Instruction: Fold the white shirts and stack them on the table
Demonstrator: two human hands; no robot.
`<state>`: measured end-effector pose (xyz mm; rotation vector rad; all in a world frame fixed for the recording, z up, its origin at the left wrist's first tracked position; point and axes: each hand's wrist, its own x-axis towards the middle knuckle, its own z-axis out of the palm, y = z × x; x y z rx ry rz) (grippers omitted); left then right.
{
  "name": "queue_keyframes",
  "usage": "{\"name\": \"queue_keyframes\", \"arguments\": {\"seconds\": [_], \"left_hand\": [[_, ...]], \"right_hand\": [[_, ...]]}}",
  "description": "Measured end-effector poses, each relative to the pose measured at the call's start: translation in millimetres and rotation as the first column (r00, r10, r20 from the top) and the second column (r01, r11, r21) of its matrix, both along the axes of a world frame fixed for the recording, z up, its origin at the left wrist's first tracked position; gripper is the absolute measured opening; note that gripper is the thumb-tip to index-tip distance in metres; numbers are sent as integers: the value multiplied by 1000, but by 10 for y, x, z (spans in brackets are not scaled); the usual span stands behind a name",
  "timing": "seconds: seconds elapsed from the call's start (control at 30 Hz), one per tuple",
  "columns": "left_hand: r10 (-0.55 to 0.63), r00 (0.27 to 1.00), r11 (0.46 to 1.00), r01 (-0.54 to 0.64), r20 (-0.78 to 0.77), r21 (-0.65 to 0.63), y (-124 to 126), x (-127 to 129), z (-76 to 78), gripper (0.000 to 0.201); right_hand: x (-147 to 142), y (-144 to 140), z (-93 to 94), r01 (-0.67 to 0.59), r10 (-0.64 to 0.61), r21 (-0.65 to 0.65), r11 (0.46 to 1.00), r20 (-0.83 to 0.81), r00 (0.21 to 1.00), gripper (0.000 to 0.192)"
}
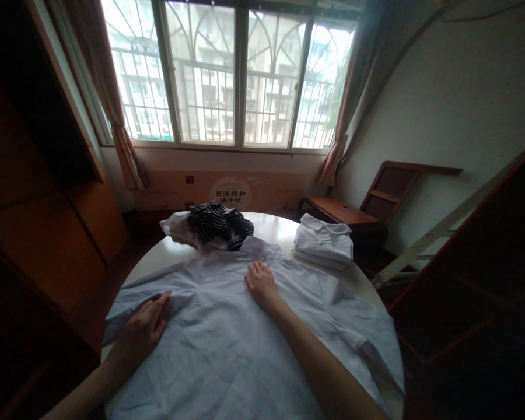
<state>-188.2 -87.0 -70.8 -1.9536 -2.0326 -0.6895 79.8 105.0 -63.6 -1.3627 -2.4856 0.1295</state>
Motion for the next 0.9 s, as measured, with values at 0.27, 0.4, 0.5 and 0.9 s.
{"name": "queue_keyframes", "arguments": {"seconds": [0.27, 0.4, 0.5, 0.9], "left_hand": [[1, 1000, 998, -1, 3, 55, 13, 18, 30, 41], [-24, 999, 998, 25, -22, 56, 19, -11, 21, 39], [-12, 1000, 998, 13, -25, 64, 16, -25, 1, 39], [-8, 999, 1000, 9, -35, 23, 12, -52, -30, 46]], "right_hand": [[2, -5, 1, -1, 1, 5, 1000, -20, 1000, 42], [5, 0, -14, 2, -1, 9, 1000, -43, 999, 41], [15, -3, -20, -4, 5, 13, 1000, -49, 999, 41], [22, -17, -11, -12, 13, 12, 1000, -77, 997, 40]]}}
